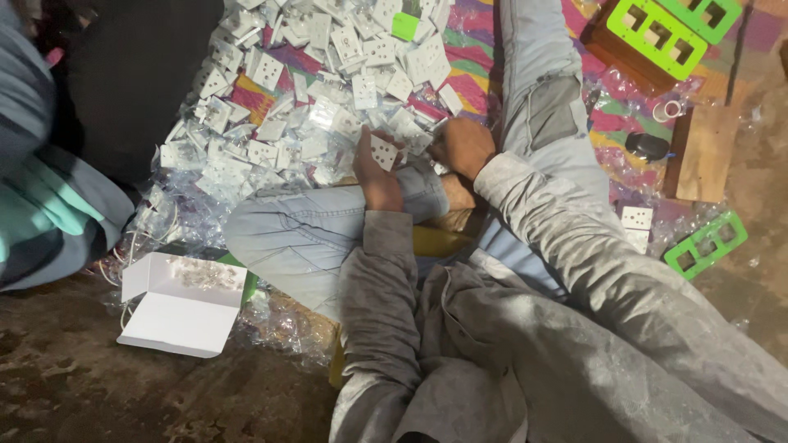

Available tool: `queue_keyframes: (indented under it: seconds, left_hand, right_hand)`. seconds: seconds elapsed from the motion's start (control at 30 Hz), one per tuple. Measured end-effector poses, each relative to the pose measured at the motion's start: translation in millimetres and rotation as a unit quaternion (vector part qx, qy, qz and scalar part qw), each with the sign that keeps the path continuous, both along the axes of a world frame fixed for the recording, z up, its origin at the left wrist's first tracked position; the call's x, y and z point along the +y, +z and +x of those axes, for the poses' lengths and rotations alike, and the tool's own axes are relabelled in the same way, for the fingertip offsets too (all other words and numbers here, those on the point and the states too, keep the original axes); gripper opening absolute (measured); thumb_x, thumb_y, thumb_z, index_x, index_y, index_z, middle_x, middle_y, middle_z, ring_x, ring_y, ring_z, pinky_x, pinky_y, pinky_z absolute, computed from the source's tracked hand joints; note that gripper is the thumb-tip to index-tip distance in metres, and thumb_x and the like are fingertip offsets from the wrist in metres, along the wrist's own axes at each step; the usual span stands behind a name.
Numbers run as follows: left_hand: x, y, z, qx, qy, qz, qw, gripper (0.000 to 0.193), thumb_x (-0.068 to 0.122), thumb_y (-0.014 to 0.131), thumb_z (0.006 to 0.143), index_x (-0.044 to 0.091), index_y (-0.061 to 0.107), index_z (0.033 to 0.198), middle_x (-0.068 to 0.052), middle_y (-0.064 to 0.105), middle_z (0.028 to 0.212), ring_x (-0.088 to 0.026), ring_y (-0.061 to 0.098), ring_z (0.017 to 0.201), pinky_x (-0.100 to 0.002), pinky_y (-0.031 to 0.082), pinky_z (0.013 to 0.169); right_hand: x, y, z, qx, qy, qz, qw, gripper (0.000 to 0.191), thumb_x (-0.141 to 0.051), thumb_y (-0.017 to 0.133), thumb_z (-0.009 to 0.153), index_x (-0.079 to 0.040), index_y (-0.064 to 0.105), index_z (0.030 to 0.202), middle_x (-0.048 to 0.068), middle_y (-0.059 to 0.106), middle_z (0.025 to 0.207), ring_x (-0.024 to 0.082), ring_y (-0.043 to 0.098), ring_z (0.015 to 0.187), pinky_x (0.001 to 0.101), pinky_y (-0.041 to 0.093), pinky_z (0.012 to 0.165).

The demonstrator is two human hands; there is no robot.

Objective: The person sits on the floor among a large spread of small white plastic switch plates and frames, picking up individual plates, fitting parts together by hand, and setting the handled pieces back on the mat. Other people nearby handle the same components.

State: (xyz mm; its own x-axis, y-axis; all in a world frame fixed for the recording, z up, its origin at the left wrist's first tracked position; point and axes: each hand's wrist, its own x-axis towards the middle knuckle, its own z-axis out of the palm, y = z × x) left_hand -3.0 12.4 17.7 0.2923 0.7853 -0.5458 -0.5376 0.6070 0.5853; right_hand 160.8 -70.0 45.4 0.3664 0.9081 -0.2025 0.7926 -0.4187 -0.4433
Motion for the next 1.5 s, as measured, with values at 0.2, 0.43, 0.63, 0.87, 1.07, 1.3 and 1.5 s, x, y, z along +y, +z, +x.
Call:
queue_keyframes:
  seconds: [0.2, 0.43, 0.63, 0.87, 1.07, 1.3, 1.5]
  left_hand:
    - [1.0, -0.4, 0.7, 0.014, -0.001, -0.013, 1.0, 0.029, 0.038, 0.063, 0.098, 0.009, 0.064, 0.097, -0.003, 0.067, 0.083, -0.02, 0.069, 0.071, -0.031, 0.05, 0.06]
    - [-3.0, 13.9, -2.1, 0.009, 0.0, -0.006, 1.0, 0.03, 0.038, 0.064, 0.099, 0.008, 0.064, 0.096, -0.003, 0.066, 0.083, -0.018, 0.067, 0.07, -0.03, 0.049, 0.059]
    - [2.0, -14.1, 1.1, 0.005, 0.01, 0.006, 1.0, 0.03, 0.039, 0.064, 0.098, 0.009, 0.063, 0.098, -0.004, 0.065, 0.084, -0.018, 0.066, 0.072, -0.031, 0.049, 0.06]
    - [-7.5, -43.1, 20.6, -0.003, -0.025, 0.231, 0.973, 0.044, 0.045, 0.066, 0.093, 0.008, 0.06, 0.116, -0.004, 0.061, 0.109, -0.019, 0.061, 0.098, -0.035, 0.05, 0.084]
    - [5.9, -25.9, 31.0, -0.318, 0.081, 0.47, 0.819, 0.082, 0.06, 0.077, 0.077, 0.005, 0.056, 0.133, -0.004, 0.056, 0.135, -0.019, 0.055, 0.122, -0.04, 0.049, 0.104]
    - [6.4, -20.8, 31.6, -0.072, 0.017, 0.147, 0.986, 0.052, 0.018, 0.074, 0.089, 0.001, 0.049, 0.131, -0.018, 0.06, 0.12, -0.031, 0.061, 0.109, -0.05, 0.05, 0.098]
    - [-7.2, -23.2, 39.5, 0.134, -0.008, 0.322, 0.937, 0.075, 0.018, 0.079, 0.079, 0.003, 0.04, 0.141, -0.02, 0.049, 0.132, -0.032, 0.05, 0.123, -0.045, 0.043, 0.107]
  right_hand:
    - [2.5, -32.0, 8.8, 0.035, -0.017, 0.018, 0.999, 0.021, -0.028, 0.079, 0.08, -0.01, 0.08, 0.091, 0.02, 0.072, 0.081, 0.039, 0.07, 0.077, 0.0488, 0.054, 0.071]
    - [6.8, -50.6, 15.3, 0.149, -0.093, 0.022, 0.984, 0.018, -0.024, 0.08, 0.073, -0.009, 0.079, 0.084, 0.013, 0.076, 0.077, 0.028, 0.075, 0.072, 0.0391, 0.056, 0.067]
    - [14.3, 0.0, 10.9, -0.022, -0.166, 0.174, 0.97, 0.019, -0.025, 0.081, 0.089, -0.007, 0.078, 0.09, 0.015, 0.073, 0.078, 0.029, 0.07, 0.069, 0.0399, 0.052, 0.063]
    - [21.1, 106.4, -86.8, 0.321, -0.073, 0.411, 0.85, 0.008, -0.002, 0.075, 0.114, -0.003, 0.068, 0.118, -0.002, 0.057, 0.088, 0.007, 0.049, 0.075, 0.0224, 0.04, 0.069]
    - [55.0, 176.8, -242.4, 0.381, 0.238, 0.339, 0.827, 0.02, 0.003, 0.07, 0.104, -0.002, 0.065, 0.122, 0.005, 0.062, 0.101, 0.01, 0.055, 0.086, 0.0249, 0.046, 0.075]
    - [72.4, 180.9, -265.7, 0.325, 0.243, 0.318, 0.857, 0.025, 0.005, 0.069, 0.099, -0.003, 0.07, 0.122, 0.009, 0.066, 0.102, 0.019, 0.06, 0.086, 0.0298, 0.048, 0.074]
    - [36.1, 121.1, -124.0, -0.022, 0.209, 0.305, 0.929, 0.018, -0.015, 0.079, 0.106, -0.001, 0.071, 0.115, 0.015, 0.067, 0.102, 0.032, 0.065, 0.099, 0.0433, 0.05, 0.087]
